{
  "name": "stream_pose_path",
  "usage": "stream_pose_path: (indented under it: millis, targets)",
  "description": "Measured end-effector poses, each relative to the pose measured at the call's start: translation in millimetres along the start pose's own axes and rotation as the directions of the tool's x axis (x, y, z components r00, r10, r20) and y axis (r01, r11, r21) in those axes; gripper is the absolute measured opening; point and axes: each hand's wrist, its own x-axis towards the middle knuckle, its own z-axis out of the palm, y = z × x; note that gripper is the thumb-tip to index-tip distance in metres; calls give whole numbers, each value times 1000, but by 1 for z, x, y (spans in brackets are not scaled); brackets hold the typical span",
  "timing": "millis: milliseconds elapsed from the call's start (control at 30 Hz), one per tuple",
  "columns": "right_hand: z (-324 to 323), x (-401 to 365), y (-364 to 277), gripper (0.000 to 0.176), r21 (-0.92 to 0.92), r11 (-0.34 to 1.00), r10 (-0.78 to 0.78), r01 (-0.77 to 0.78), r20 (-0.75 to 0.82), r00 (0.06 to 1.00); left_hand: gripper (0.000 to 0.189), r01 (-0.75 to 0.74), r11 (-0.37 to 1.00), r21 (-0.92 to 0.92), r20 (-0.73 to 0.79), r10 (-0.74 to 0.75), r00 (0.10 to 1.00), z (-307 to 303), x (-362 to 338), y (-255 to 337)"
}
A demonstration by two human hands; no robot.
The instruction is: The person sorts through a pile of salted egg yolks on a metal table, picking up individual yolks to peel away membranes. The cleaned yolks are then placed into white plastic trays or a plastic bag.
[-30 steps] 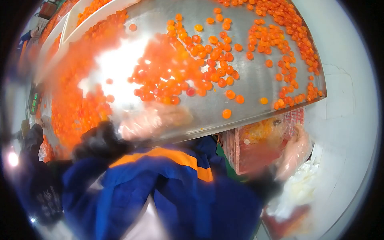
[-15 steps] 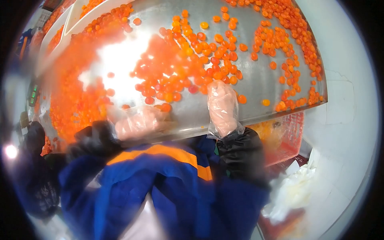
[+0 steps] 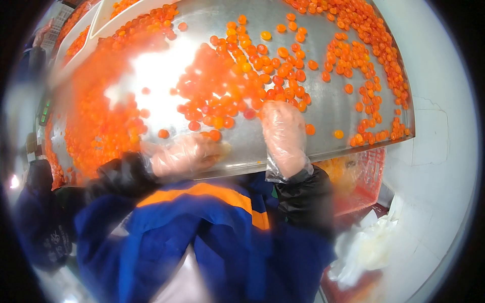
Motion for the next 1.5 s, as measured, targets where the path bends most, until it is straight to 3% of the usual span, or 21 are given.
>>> stream_pose_path:
  millis: [33, 100, 167, 233, 267, 333, 367, 433, 633, 733, 833, 900, 1033, 1100, 1200, 1267, 1333, 1467, 1500]
  targets:
    - [3, 2, -4, 4, 0, 1000, 0, 0, 0, 1000, 28, 76, 994, -75, 3, -76, 997, -2, 2, 4]
    - [8, 5, -12, 6, 9, 996, -91, 91, 45, 995, 26, 67, 984, -167, -32, -73, 997, 5, 5, -3]
    - [16, 4, -12, 7, -14, 996, -87, 88, 72, 994, 23, 56, 965, -255, -67, -75, 995, 2, 7, -5]
    - [22, 4, -12, 8, -36, 995, -90, 94, 100, 991, 16, 123, 783, -610, -15, -166, 986, -10, 6, -2]
    - [23, 2, -13, 8, -62, 994, -89, 93, 67, 994, 16, 123, 783, -610, -18, -169, 985, -10, 4, -4]
    - [24, -1, -14, 9, -86, 992, -90, 93, 37, 995, 13, 268, 428, -863, 134, -319, 938, -8, 2, -6]
    - [25, -3, -15, 10, -127, 989, -76, 80, 40, 996, 13, 268, 427, -864, 133, -320, 938, -8, 2, -4]
    - [29, -6, -12, 11, -168, 983, -62, 68, 42, 997, 22, 217, 181, -959, 137, -375, 917, -11, 4, 3]
    - [29, -8, -1, 10, -122, 989, -78, 87, 72, 994, 51, 209, 20, -978, 184, -401, 898, -19, 5, 8]
    - [24, -8, -2, 4, -114, 991, -57, 71, 118, 991, 47, 169, 27, -985, 143, -407, 902, -23, 4, 11]
    - [23, -12, -2, 1, -108, 982, -141, 155, 123, 982, 46, 183, 31, -983, 149, -454, 879, -29, 5, 18]
    - [19, -14, -5, 4, 78, 996, 26, -35, 109, 994, 45, 163, 26, -986, 133, -458, 879, -31, 4, 21]
    - [-17, 1, -23, 3, 201, 974, 66, -104, 186, 980, 45, 102, 24, -994, 79, -465, 882, -33, 2, 25]
    - [-26, 2, -33, 14, 669, 696, 134, -259, 233, 963, 45, 89, 8, -996, 75, -481, 873, -32, 4, 27]
    - [-42, 8, -58, 20, 783, 579, 114, -229, 200, 973, 45, 79, -21, -997, 79, -504, 860, -30, 6, 28]
    - [-28, 4, -59, 19, 791, 586, 95, -179, 152, 984, 45, 78, -34, -996, 85, -515, 853, -29, 6, 29]
    - [-24, 4, -62, 18, 797, 591, 73, -127, 104, 992, 45, 81, 36, -996, 50, -525, 850, -30, 6, 33]
    - [-32, 5, -69, 17, 664, 743, 19, -83, 104, 994, 42, 23, 20, -1000, 8, -554, 832, -30, 7, 38]
    - [-32, 5, -70, 16, 615, 785, 11, -70, 100, 995, 39, 36, 73, -997, -9, -544, 839, -29, 7, 36]
